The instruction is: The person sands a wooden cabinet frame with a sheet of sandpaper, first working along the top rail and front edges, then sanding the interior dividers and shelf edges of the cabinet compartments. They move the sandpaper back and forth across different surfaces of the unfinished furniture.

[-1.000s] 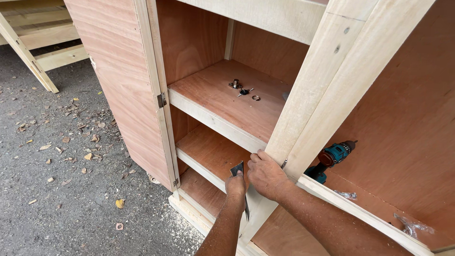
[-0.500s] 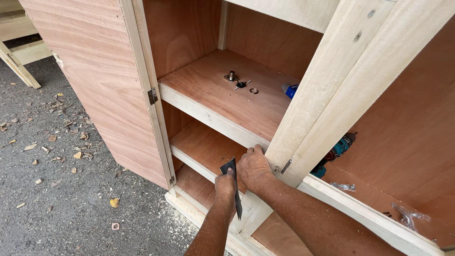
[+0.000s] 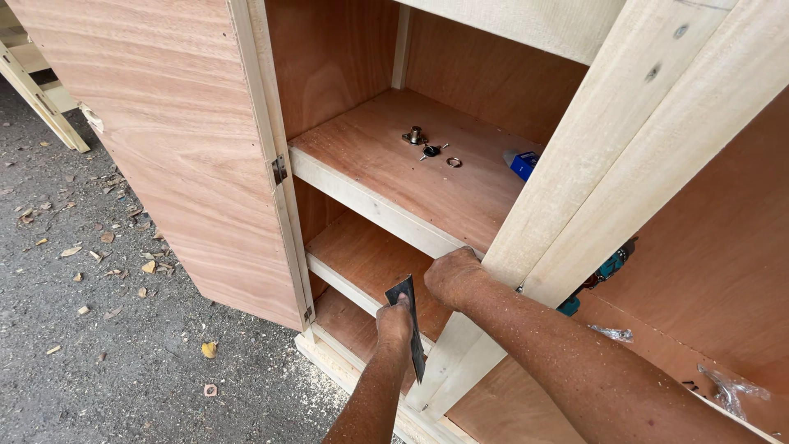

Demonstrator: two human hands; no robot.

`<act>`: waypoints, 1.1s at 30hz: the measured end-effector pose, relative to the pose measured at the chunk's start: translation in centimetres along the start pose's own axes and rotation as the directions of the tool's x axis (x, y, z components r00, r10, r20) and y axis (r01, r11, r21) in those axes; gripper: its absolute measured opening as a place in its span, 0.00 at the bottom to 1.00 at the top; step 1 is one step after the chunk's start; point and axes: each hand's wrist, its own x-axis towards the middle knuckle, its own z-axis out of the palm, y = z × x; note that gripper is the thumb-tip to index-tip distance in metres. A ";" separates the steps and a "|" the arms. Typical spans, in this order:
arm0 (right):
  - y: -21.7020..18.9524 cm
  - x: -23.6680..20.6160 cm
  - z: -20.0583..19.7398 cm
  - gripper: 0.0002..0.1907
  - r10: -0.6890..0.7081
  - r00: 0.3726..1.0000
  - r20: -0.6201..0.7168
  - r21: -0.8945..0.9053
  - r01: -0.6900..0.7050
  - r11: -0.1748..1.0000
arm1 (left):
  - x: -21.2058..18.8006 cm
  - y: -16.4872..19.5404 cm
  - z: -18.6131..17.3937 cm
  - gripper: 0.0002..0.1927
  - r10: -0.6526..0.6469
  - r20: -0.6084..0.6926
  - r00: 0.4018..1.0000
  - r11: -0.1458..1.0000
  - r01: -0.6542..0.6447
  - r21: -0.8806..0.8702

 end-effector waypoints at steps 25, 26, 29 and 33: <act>0.6 -1.1 5.5 0.15 0.082 0.736 -0.672 0.482 0.351 0.802 | 0.0 -2.8 4.9 0.25 0.062 0.248 0.967 0.992 -0.032 -0.123; 1.0 -1.6 6.0 0.15 0.106 0.672 -0.733 0.476 0.395 0.785 | -0.1 -3.1 5.5 0.24 0.109 0.217 0.970 0.985 -0.075 -0.158; 1.8 -3.4 7.4 0.14 0.185 0.515 -0.837 0.459 0.477 0.749 | -0.6 -4.5 6.4 0.23 0.181 0.151 0.972 0.961 -0.142 -0.235; 3.3 -5.4 8.8 0.13 0.222 0.370 -0.902 0.400 0.524 0.752 | -1.7 -6.2 7.5 0.24 0.023 0.103 0.994 0.986 -0.006 -0.169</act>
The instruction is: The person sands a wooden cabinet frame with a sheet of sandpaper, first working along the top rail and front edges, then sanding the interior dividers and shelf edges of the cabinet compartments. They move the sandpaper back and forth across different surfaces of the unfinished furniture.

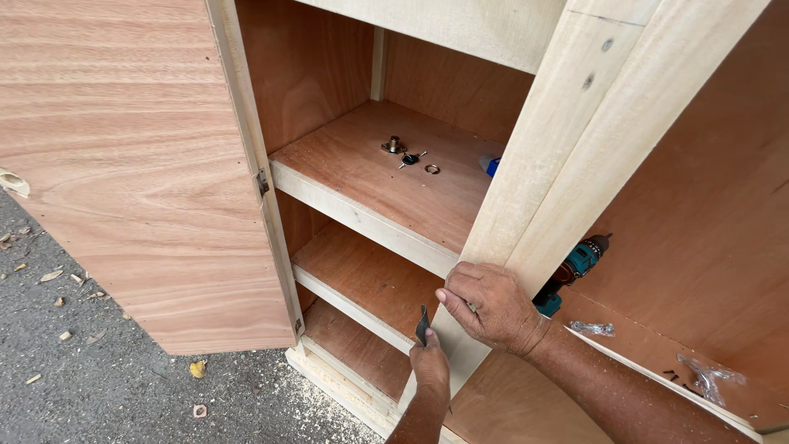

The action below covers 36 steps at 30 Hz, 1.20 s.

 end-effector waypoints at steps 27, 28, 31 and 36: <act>0.7 -9.4 -8.7 0.13 0.203 0.947 -0.249 0.087 -0.187 0.978 | -7.1 -1.4 4.9 0.26 0.413 -0.260 0.873 0.889 -0.448 -0.092; 0.9 -10.5 -8.8 0.14 0.269 0.937 -0.224 0.051 -0.264 0.963 | -7.5 -2.2 5.3 0.26 0.422 -0.287 0.860 0.878 -0.467 -0.108; 3.1 -11.8 -9.1 0.17 0.435 0.886 -0.160 -0.052 -0.448 0.893 | -8.1 -3.5 6.6 0.29 0.338 -0.228 0.913 0.922 -0.370 -0.116; 4.5 -14.5 -8.2 0.15 0.443 0.896 0.032 -0.106 -0.438 0.893 | -7.6 -3.8 7.3 0.30 0.566 -0.190 0.802 0.820 -0.572 0.027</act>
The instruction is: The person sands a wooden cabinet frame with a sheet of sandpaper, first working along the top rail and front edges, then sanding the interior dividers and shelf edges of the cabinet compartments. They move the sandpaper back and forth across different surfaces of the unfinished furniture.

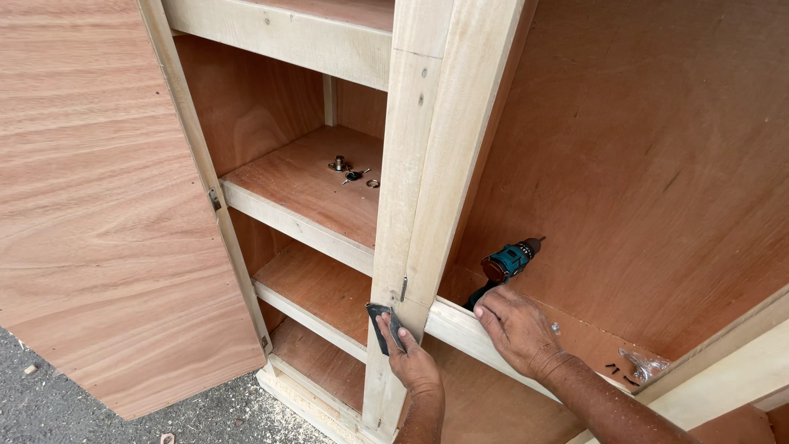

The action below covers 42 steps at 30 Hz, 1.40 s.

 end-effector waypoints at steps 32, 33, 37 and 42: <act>-3.2 3.4 1.9 0.23 0.187 0.865 0.465 -0.191 -0.108 0.976 | -0.4 -0.1 0.9 0.26 0.276 -0.003 0.961 0.958 -0.275 0.083; -3.2 3.3 1.9 0.23 0.188 0.866 0.464 -0.189 -0.110 0.976 | -0.6 -0.4 0.5 0.25 0.320 0.009 0.947 0.944 -0.320 0.085; -3.1 3.3 2.2 0.24 0.182 0.870 0.458 -0.178 -0.111 0.978 | -1.5 -1.3 -0.3 0.27 0.077 0.014 0.997 0.997 -0.077 0.009; -2.9 3.2 2.3 0.24 0.183 0.870 0.457 -0.178 -0.113 0.978 | -1.4 -0.4 0.5 0.25 0.217 -0.044 0.975 0.976 -0.217 0.004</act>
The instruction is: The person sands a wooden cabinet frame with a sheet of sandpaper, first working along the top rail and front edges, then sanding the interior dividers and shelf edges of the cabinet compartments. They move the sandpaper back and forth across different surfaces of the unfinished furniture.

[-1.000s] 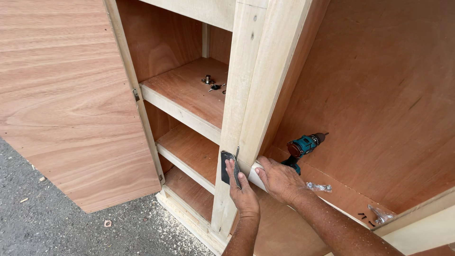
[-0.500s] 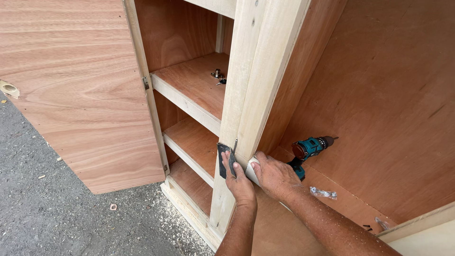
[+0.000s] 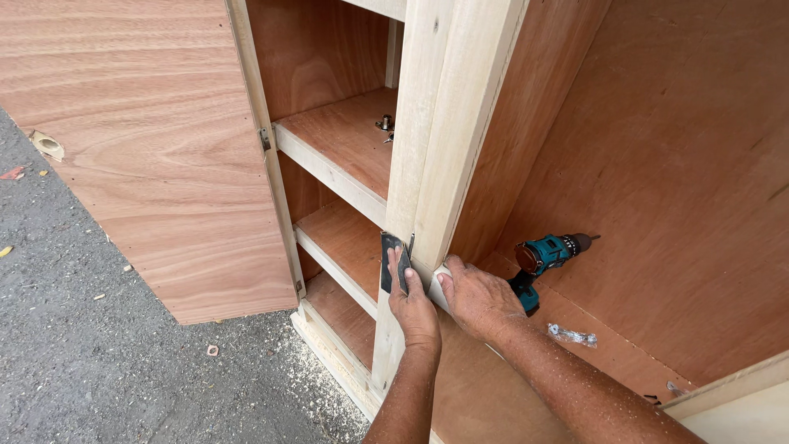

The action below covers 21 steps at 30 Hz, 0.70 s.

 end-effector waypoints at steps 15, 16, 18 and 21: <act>-0.1 -0.6 -0.4 0.23 -0.023 1.000 -0.003 0.041 0.023 0.999 | 1.8 1.5 -1.4 0.13 -0.112 -0.323 0.940 0.988 0.139 0.063; 0.0 -0.6 -0.5 0.23 -0.025 1.000 -0.010 0.043 0.025 0.999 | 2.2 2.0 -0.9 0.11 -0.104 -0.291 0.951 0.995 0.101 -0.023; 0.0 -0.7 -0.5 0.23 -0.031 0.999 -0.017 0.046 0.032 0.998 | 2.8 3.0 -0.1 0.12 0.021 -0.295 0.955 1.000 -0.016 0.021; -0.1 -0.7 -0.7 0.24 -0.038 0.999 -0.018 0.027 0.038 0.999 | 3.2 3.7 0.3 0.13 0.041 -0.288 0.957 0.999 -0.029 0.043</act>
